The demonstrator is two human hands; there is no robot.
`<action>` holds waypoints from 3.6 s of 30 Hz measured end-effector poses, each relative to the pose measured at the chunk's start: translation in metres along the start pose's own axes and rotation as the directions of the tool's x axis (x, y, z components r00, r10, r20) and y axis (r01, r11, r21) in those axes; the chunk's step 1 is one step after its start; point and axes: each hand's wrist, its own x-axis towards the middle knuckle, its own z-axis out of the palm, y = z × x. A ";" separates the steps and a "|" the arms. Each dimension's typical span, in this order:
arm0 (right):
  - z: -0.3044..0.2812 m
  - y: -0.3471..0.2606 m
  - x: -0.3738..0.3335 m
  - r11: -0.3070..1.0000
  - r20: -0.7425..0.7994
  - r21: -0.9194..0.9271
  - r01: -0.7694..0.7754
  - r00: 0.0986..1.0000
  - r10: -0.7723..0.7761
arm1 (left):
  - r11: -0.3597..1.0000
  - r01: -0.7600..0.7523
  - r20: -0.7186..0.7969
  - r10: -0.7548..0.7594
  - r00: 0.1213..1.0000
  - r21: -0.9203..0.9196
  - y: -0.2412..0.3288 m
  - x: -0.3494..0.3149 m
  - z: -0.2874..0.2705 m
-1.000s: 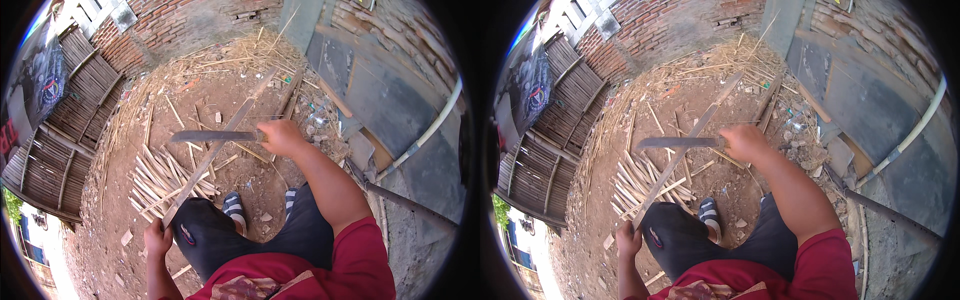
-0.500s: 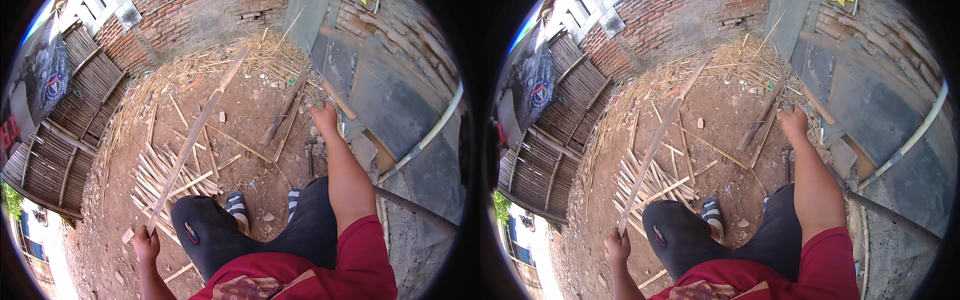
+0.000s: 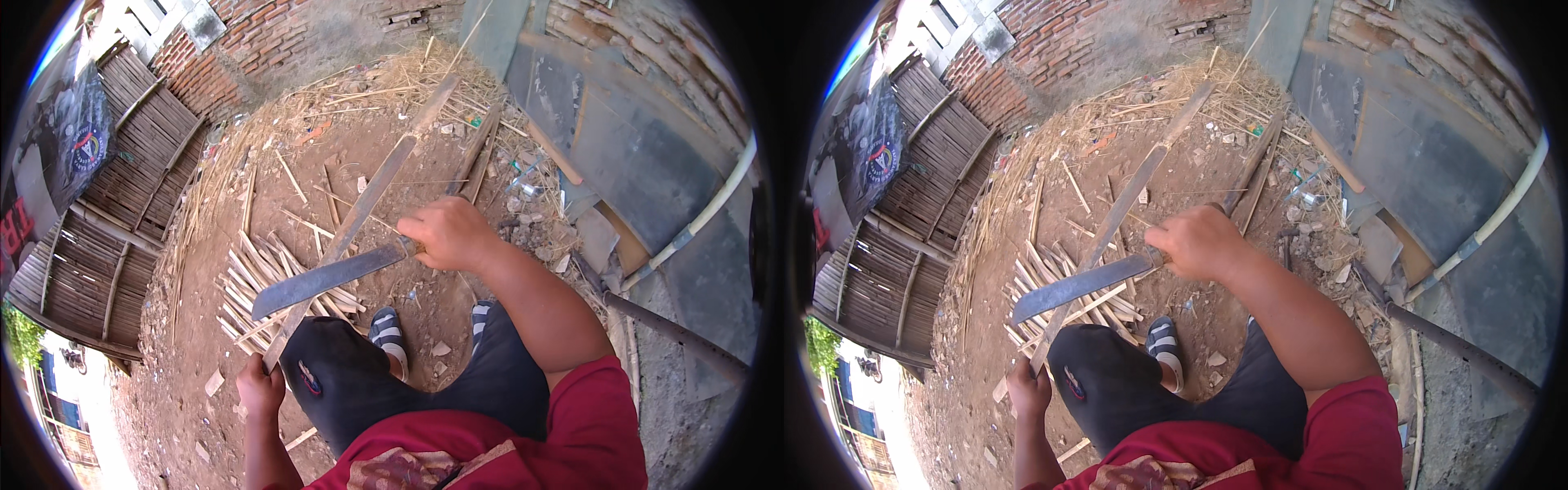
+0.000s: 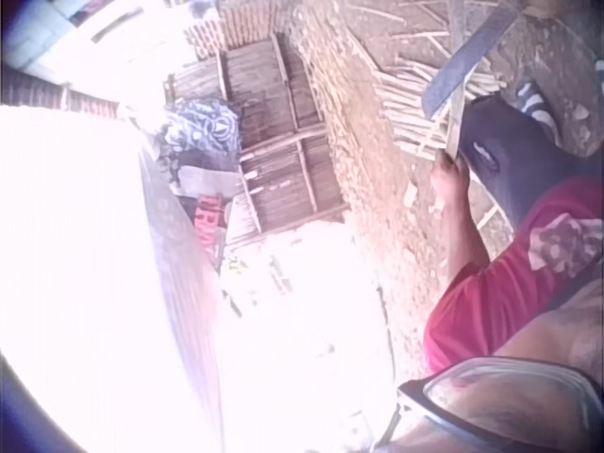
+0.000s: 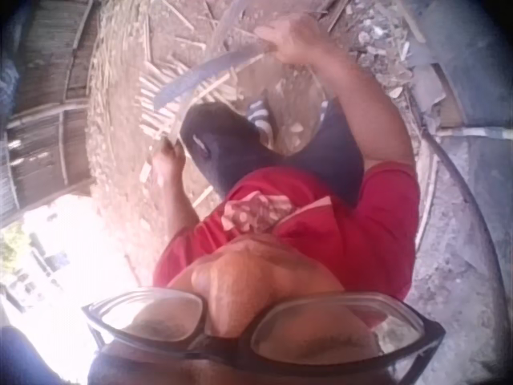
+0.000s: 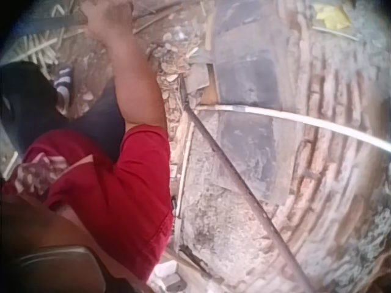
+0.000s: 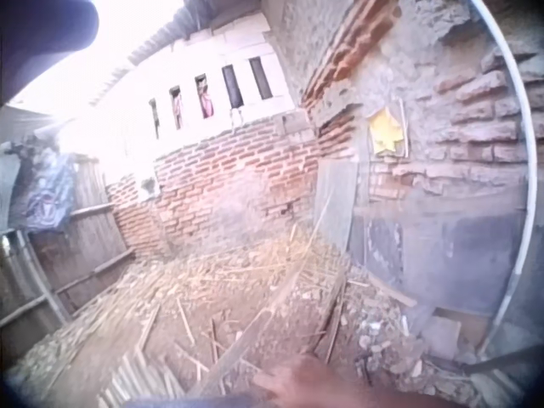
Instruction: The person uses a machete to split and shave long strips of bamboo by hand. They hold the bamboo with one hand and draw the tool along the length to smooth and thin the material, working over a pile of bamboo debris on the ground.
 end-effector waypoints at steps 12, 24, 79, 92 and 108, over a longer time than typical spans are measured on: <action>-0.006 0.037 -0.010 0.950 0.022 -0.009 -0.311 0.950 0.311 | 0.994 0.040 0.078 -0.032 0.996 -0.101 0.026 0.005 -0.004; 0.005 0.057 -0.012 0.852 0.055 0.081 -0.518 0.855 0.515 | 0.992 0.051 0.214 -0.024 0.976 -0.120 0.052 0.013 -0.010; -0.019 0.049 -0.012 0.840 0.053 0.014 -0.542 0.840 0.541 | 0.998 -0.063 -0.040 0.065 0.997 0.031 -0.025 -0.012 -0.001; -0.013 0.072 -0.022 0.825 -0.107 0.015 -0.565 0.819 0.563 | 0.996 -0.070 -0.137 0.078 0.988 0.064 -0.028 -0.012 -0.012; 0.010 0.049 -0.010 0.889 0.114 0.081 -0.450 0.890 0.441 | 0.984 0.099 0.181 -0.071 0.981 -0.151 0.025 0.010 -0.011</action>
